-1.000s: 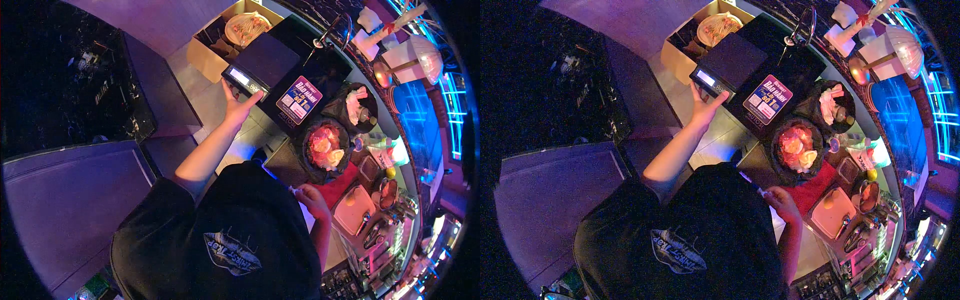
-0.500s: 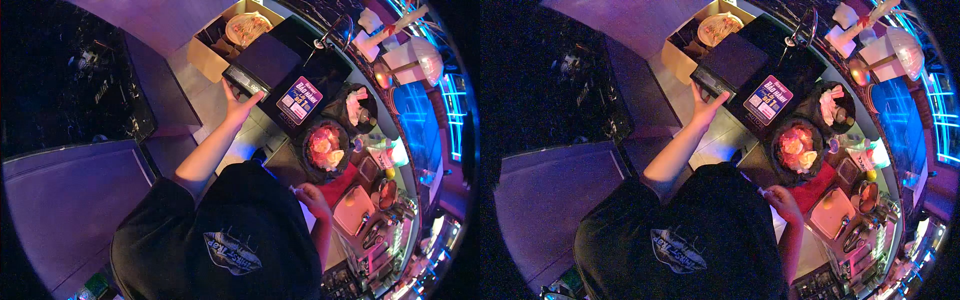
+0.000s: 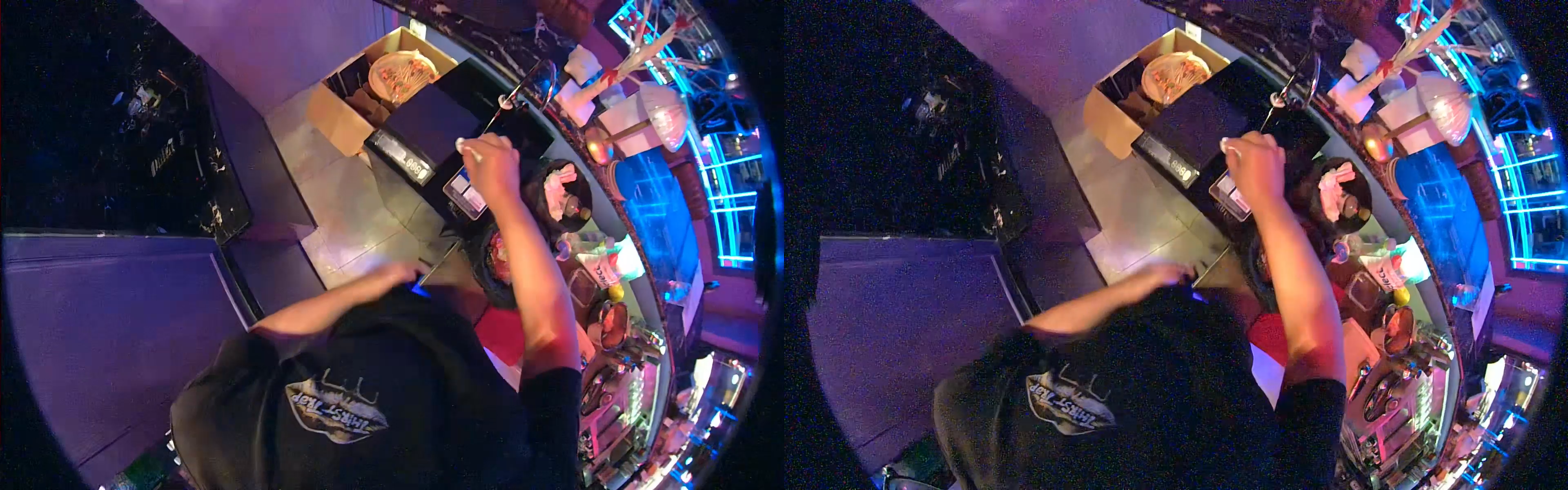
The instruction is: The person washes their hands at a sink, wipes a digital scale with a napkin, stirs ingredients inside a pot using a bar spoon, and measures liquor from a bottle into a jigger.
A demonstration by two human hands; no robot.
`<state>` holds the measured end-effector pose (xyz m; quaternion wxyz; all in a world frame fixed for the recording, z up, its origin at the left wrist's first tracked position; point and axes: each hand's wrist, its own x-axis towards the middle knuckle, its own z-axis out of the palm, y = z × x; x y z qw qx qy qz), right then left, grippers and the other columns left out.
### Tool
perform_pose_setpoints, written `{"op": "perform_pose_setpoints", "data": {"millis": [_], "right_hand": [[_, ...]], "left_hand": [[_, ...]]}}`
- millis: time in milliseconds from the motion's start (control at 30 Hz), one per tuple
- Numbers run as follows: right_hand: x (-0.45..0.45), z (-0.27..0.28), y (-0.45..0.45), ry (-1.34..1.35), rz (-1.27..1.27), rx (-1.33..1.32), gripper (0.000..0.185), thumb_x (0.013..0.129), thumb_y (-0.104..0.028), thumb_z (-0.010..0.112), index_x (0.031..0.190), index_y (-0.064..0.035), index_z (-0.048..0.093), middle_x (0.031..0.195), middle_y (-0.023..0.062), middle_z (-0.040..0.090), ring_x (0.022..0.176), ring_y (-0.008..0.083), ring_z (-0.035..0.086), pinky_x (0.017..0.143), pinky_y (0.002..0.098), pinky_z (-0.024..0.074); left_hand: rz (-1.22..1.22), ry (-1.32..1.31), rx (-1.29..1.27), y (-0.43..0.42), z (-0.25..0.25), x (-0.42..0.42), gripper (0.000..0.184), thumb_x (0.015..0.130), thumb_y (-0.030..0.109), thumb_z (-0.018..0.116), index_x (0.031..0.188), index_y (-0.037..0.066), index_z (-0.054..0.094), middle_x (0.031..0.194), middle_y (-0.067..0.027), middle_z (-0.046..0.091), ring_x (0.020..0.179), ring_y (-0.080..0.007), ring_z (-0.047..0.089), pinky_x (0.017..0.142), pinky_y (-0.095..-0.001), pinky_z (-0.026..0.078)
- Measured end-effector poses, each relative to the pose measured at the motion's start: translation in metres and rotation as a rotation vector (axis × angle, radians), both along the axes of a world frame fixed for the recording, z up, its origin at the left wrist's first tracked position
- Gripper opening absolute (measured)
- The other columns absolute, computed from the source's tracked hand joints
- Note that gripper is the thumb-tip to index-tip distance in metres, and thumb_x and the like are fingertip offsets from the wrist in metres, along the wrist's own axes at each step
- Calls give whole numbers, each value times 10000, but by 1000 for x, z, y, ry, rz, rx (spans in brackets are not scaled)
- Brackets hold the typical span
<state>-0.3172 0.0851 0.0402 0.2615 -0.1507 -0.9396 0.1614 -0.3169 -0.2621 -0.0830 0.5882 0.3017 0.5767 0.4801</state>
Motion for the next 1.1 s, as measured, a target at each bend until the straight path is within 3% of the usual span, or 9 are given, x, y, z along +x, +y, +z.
{"op": "perform_pose_setpoints", "data": {"millis": [67,133,200,300,467,567,633,800,1100], "right_hand": [[-25,-1,-12,82,25,49,158,877,-205,778,1016,-225,849,950,-5,728,888,270,648,826,431,486],[-47,0,-28,79,119,101,164,880,-223,769,1028,-235,839,952,-14,730,870,267,643,817,422,474],[-69,-14,-37,8,270,205,149,895,-237,750,1024,-245,825,963,-22,734,868,268,638,805,426,459],[-100,-12,-29,-26,292,269,115,905,-235,728,976,-229,818,979,-4,739,860,269,636,791,440,449],[-154,2,-8,-282,-36,282,155,924,-274,699,988,-211,825,1001,0,736,901,274,662,819,450,480],[-170,-23,-20,-227,50,148,136,927,-264,698,972,-206,812,1006,27,726,934,305,660,803,481,487],[-159,-14,-46,-72,462,200,134,931,-237,687,1009,-184,782,1001,27,689,973,282,632,854,449,471],[-145,-17,-65,-42,609,550,148,943,-214,661,1054,-160,742,1005,17,643,1001,242,593,910,405,438],[-54,-12,-61,-166,590,484,123,929,-162,634,965,-167,751,1036,40,664,998,237,586,946,420,429]], "left_hand": [[-142,83,217,1,32,15,502,1158,434,512,1476,76,667,1492,-103,668,1352,-240,609,1107,-388,477],[-55,-112,258,-9,34,14,336,1139,241,616,1365,16,722,1257,-57,757,1111,-153,668,1008,-277,498],[-39,-83,135,-16,24,14,323,1131,232,633,1335,5,738,1254,-54,756,1090,-124,657,975,-249,489],[68,42,184,-16,28,17,271,1140,255,623,1121,5,725,995,-3,683,875,-99,573,783,-259,451],[243,-118,92,-15,5,35,273,1146,266,603,1047,24,684,931,9,628,825,-93,522,735,-268,422],[220,-106,76,-14,10,33,270,1146,265,595,1055,28,686,940,9,638,826,-91,528,738,-262,427],[203,-91,68,-12,15,32,268,1146,265,587,1063,31,688,949,8,648,827,-89,535,740,-256,431],[239,6,79,-6,22,32,266,1140,263,590,1059,30,690,957,14,657,828,-89,540,741,-248,432],[118,84,9,9,39,20,207,1110,203,630,1182,24,705,995,-7,689,858,-115,584,792,-261,467]]}}
